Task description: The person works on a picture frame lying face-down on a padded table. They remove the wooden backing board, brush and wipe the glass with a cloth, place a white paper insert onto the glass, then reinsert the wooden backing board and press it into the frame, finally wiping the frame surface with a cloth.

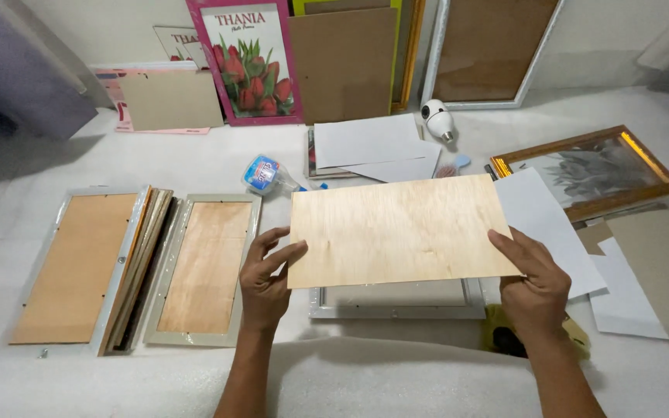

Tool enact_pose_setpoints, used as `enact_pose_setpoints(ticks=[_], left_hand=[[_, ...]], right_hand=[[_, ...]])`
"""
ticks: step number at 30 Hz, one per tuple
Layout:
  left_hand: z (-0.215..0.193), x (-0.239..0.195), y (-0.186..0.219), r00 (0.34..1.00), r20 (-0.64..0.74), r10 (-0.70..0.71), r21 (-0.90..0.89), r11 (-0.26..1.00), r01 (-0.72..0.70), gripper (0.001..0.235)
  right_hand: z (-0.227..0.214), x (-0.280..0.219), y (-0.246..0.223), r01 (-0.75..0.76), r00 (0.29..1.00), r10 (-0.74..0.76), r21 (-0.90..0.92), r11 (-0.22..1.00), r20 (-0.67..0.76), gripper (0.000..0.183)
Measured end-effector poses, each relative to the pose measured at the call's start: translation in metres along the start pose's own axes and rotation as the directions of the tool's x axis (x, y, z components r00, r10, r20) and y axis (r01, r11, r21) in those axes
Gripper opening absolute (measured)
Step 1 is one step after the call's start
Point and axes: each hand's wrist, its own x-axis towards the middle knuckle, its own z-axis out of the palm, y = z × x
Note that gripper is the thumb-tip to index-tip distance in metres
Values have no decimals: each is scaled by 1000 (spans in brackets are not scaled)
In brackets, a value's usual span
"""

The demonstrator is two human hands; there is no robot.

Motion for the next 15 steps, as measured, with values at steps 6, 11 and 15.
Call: enact_pose_setpoints(ticks=[6,11,15], left_hand=[[0,-2,-14,930,120,-349,-417,832,366,39],[-7,-7,-42,824,189,-534,-581,616,532,50],[-6,-12,-49,839,172,-516,-677,557,481,50]], right_hand=[[10,-5,23,66,998,-64,144,987,-15,53],[10,-6,7,-130,984,103,192,973,146,62],[12,-10,15,-173,982,139,310,935,127,54]])
